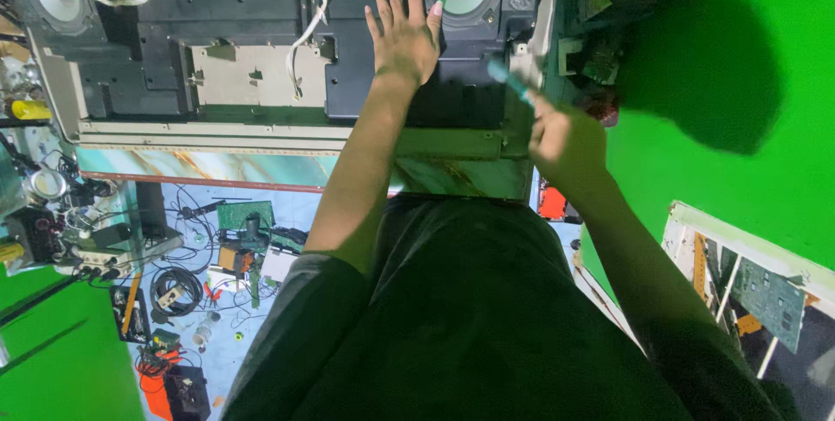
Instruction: The person uses a small brush and a tool to clean and manipulate internal components of an electronic device, including speakers and a circuit board, while the device is open on a work surface.
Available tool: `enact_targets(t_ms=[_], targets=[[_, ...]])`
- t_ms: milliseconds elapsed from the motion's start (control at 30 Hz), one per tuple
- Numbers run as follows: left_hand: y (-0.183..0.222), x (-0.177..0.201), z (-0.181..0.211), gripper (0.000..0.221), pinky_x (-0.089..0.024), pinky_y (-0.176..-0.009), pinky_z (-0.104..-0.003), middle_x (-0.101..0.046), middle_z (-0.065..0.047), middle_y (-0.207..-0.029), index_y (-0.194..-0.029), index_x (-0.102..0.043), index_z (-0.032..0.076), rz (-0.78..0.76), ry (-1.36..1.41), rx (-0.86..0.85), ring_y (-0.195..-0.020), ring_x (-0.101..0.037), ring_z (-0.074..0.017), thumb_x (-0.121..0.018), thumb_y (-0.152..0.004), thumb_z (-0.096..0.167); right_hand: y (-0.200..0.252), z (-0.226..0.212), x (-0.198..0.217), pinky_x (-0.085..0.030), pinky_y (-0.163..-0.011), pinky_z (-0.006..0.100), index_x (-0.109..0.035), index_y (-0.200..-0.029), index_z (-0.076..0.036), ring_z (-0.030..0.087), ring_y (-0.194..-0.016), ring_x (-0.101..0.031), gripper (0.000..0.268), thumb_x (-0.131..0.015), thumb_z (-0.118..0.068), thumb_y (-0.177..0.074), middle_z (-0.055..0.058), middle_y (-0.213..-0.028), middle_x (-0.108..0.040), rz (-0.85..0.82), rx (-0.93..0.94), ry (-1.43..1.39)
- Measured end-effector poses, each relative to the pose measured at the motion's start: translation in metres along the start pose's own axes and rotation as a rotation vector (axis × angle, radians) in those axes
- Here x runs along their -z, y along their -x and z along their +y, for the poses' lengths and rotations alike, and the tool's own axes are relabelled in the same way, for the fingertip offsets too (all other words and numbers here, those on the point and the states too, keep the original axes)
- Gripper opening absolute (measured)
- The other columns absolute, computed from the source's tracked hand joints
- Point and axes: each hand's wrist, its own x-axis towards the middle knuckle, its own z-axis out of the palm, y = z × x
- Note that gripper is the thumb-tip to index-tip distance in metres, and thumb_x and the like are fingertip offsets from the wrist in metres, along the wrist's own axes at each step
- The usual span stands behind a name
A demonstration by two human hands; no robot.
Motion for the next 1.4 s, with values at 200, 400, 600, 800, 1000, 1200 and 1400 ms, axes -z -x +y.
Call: enact_targets(t_ms=[200, 400, 600, 800, 1000, 1200, 1400], targets=[[-0.001, 0.001, 0.0, 0.07, -0.009, -0.127, -0.06, -0.005, -0.026, -0.172, -0.163, 0.016, 0.016, -0.01, 0.018, 0.001, -0.158, -0.003, -0.0458, -0.022, -0.115, 0.05, -0.018, 0.028, -0.03, -0.05, -0.054, 0.035, -0.061, -0.141, -0.006, 0.019, -0.057, -0.06, 0.058, -0.061, 0.0, -0.083, 0.01, -0.07, -0.067, 0.159, 0.086, 0.051], [-0.002, -0.001, -0.001, 0.069, -0.009, -0.125, -0.06, -0.011, -0.026, -0.17, -0.161, 0.018, 0.019, -0.008, 0.047, 0.005, -0.157, -0.006, -0.0463, -0.022, -0.114, 0.051, -0.015, 0.06, -0.044, -0.045, -0.056, 0.032, -0.049, -0.157, -0.006, 0.019, -0.062, -0.052, 0.061, -0.052, 0.004, -0.097, 0.012, -0.083, -0.06, 0.251, 0.21, -0.258], [0.0, 0.004, 0.0, 0.069, -0.009, -0.125, -0.06, -0.012, -0.027, -0.17, -0.161, 0.019, 0.019, -0.005, 0.048, 0.008, -0.156, -0.006, -0.0468, -0.022, -0.115, 0.05, -0.026, 0.034, -0.047, -0.041, -0.047, 0.03, -0.043, -0.159, -0.004, 0.017, -0.053, -0.051, 0.054, -0.053, -0.008, -0.106, 0.008, -0.069, -0.062, 0.098, -0.165, -0.032], [0.0, 0.007, 0.003, 0.07, -0.009, -0.125, -0.06, -0.012, -0.026, -0.17, -0.16, 0.02, 0.018, -0.031, 0.023, 0.015, -0.156, -0.006, -0.0458, -0.02, -0.113, 0.051, -0.007, 0.039, -0.022, -0.049, -0.061, 0.03, -0.043, -0.155, -0.01, 0.018, -0.067, -0.057, 0.05, -0.046, 0.0, -0.106, 0.011, -0.088, -0.064, 0.481, 0.252, -0.023], [-0.002, 0.007, 0.001, 0.07, -0.008, -0.125, -0.06, -0.011, -0.026, -0.17, -0.161, 0.018, 0.018, -0.027, 0.026, 0.019, -0.157, -0.004, -0.0464, -0.02, -0.113, 0.051, -0.022, 0.019, -0.016, -0.041, -0.052, 0.036, -0.066, -0.142, -0.005, 0.02, -0.05, -0.048, 0.05, -0.054, 0.002, -0.095, 0.017, -0.063, -0.054, 0.321, 0.21, -0.159], [-0.001, 0.003, 0.001, 0.072, -0.01, -0.127, -0.06, -0.014, -0.025, -0.171, -0.163, 0.016, 0.016, 0.003, 0.009, 0.017, -0.158, -0.006, -0.0463, -0.022, -0.114, 0.052, -0.046, 0.047, 0.004, -0.041, -0.052, 0.032, -0.064, -0.146, -0.005, 0.015, -0.061, -0.051, 0.057, -0.048, 0.01, -0.093, 0.013, -0.083, -0.062, 0.238, 0.29, -0.307], [0.002, 0.01, 0.004, 0.07, -0.01, -0.126, -0.06, -0.009, -0.026, -0.171, -0.163, 0.013, 0.016, -0.018, -0.03, 0.023, -0.157, -0.005, -0.0457, -0.022, -0.113, 0.051, -0.055, 0.056, 0.04, -0.041, -0.048, 0.032, -0.067, -0.141, -0.015, 0.018, -0.052, -0.052, 0.049, -0.052, 0.003, -0.099, 0.01, -0.071, -0.064, -0.119, 0.097, -0.059]])
